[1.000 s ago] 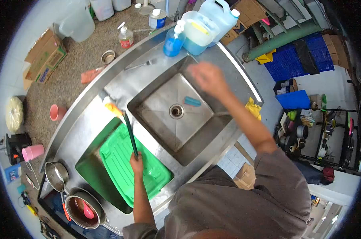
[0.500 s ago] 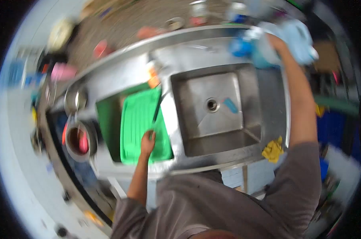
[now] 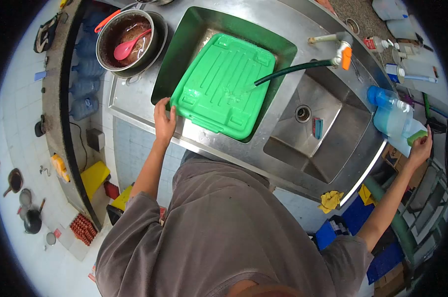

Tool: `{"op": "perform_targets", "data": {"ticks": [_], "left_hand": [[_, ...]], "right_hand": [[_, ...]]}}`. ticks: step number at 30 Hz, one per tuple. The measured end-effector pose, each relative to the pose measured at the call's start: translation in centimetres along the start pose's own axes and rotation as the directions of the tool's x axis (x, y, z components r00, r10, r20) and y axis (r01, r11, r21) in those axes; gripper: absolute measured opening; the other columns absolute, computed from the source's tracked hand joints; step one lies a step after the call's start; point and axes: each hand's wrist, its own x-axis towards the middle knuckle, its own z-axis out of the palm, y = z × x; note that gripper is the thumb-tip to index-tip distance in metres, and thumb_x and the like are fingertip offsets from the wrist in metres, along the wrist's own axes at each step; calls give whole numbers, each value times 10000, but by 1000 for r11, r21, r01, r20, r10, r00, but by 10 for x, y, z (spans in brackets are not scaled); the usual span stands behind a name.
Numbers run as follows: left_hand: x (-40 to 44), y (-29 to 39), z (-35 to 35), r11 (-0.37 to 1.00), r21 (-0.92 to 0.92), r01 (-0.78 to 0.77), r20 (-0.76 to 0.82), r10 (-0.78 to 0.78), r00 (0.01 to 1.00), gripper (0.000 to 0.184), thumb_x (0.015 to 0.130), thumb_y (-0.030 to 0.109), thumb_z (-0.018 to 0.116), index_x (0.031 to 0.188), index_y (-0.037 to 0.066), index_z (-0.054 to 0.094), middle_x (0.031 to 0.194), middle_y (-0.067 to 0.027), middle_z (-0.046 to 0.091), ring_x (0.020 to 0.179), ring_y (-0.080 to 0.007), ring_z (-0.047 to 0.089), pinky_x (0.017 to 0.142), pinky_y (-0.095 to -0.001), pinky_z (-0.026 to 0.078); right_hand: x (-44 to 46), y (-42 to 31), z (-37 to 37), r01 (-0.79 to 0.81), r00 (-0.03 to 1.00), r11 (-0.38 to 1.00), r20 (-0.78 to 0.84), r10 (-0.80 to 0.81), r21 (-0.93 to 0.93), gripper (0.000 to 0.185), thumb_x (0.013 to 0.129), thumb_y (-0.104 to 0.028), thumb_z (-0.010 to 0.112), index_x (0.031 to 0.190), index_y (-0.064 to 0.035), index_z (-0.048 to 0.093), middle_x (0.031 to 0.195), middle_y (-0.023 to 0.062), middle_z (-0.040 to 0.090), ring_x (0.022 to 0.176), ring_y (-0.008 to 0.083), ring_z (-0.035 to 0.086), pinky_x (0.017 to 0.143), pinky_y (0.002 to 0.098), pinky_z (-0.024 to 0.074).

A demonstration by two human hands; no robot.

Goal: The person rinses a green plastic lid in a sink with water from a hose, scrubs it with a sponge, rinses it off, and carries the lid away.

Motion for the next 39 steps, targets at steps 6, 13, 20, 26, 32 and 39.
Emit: {"op": "perform_targets", "data": {"ticks": [6,13,20,26,32,39], "left_hand": [[12,-52,7,988,-49,-147,229,154,961,672,945,400,710,1476,49,494,1460,-163,575,1320,-350,535,1119,-498,333],[34,-36,7,998,14,61,399,-61,915,872,859,651,710,1511,114,488,1269,-143,712,1128,-292,671,1013,-488,377],[29,-46,20,999,50,4,292,-19,956,590,931,372,587,1476,146,579,837,-85,712,820,-263,664,894,-438,401],[28,-48,23,997,78,-26,290,2,957,618,911,398,574,1479,156,607,748,-40,642,767,-221,628,865,-421,397],[29,-45,20,993,114,-33,297,-2,955,648,869,344,601,1495,176,601,760,-46,653,775,-217,618,876,-422,396],[24,-47,22,995,94,-28,277,1,961,630,874,328,595,1479,154,613,774,-62,660,764,-222,605,873,-418,393]], "right_hand": [[-25,-242,-86,-107,994,903,80,81,416,421,930,63,617,1325,-50,709,944,-1,653,822,96,595,794,259,523],[-121,-571,27,-641,747,362,658,94,676,471,796,100,715,1222,-99,746,845,-75,576,755,50,546,672,209,459],[-265,-711,131,-302,721,631,605,-339,714,425,863,94,645,1259,-51,703,1112,116,633,978,253,569,886,352,495],[-272,-748,166,115,579,737,558,-595,667,761,1038,-374,582,1561,107,310,1577,302,410,1498,489,302,1247,585,212],[-220,-774,312,-172,559,790,719,-413,588,664,1078,-332,506,1556,103,354,1606,337,370,1497,474,363,1264,556,224],[-273,-730,137,-99,401,403,407,-821,910,661,1053,-211,550,1594,77,304,1662,289,300,1560,428,274,1288,516,207]]}}
